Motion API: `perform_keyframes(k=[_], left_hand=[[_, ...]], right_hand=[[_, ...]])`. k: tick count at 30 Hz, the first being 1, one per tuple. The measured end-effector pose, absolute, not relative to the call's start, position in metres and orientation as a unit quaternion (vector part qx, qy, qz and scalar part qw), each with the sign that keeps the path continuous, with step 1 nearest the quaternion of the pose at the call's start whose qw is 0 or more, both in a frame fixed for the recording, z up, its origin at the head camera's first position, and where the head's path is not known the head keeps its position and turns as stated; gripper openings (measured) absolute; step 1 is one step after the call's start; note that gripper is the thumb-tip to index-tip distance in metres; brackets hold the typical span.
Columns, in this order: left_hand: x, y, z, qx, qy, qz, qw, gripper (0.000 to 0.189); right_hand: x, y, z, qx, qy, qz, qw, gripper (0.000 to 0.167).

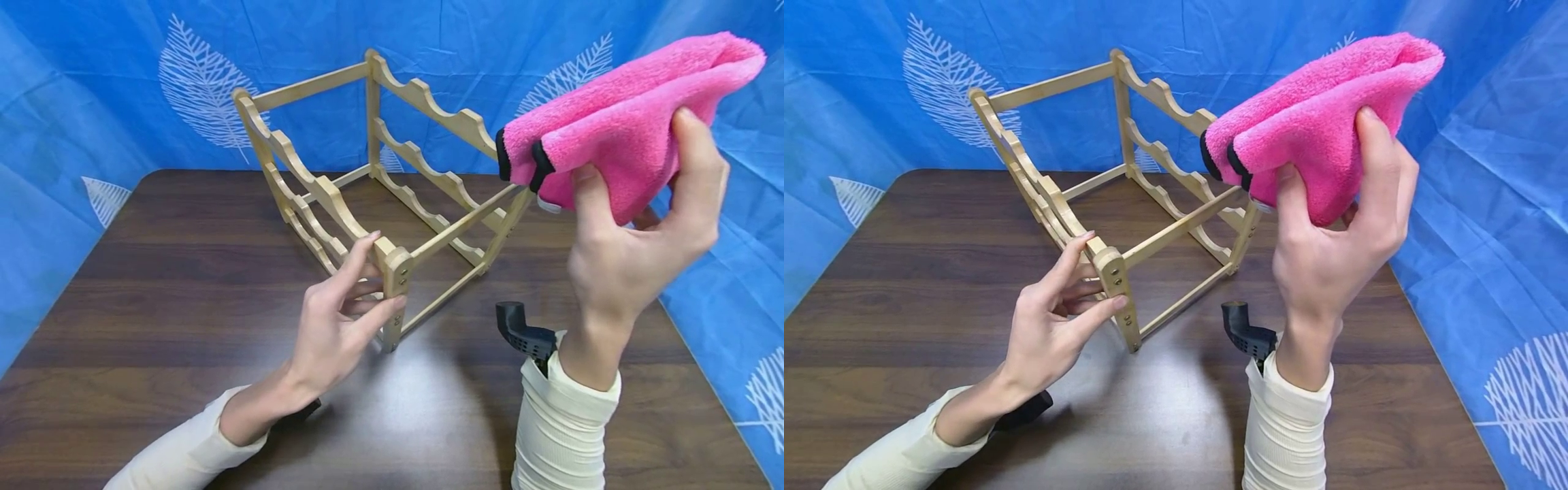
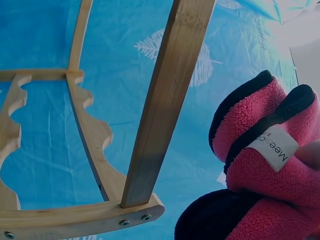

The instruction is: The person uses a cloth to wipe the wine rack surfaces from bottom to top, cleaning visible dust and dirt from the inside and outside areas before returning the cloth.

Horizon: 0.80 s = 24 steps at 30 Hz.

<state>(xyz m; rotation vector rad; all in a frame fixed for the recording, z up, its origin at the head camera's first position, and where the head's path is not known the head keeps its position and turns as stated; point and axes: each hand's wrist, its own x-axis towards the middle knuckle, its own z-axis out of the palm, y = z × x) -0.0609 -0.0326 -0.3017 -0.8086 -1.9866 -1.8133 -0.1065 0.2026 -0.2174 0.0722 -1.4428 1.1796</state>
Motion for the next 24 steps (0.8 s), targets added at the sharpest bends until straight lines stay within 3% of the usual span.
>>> perform_keyframes(k=[11, 24], left_hand=[[-0.064, -0.050, -0.297, -0.273, -0.707, -0.636, 0.145, 0.072], [-0.063, -0.077, -0.276, -0.239, -0.744, -0.621, 0.060, 0.077]], right_hand=[[-0.107, 0.204, -0.215, 0.066, -0.576, 0.513, 0.633, 0.049], [-0.105, 0.207, -0.216, 0.068, -0.578, 0.490, 0.649, 0.048]])
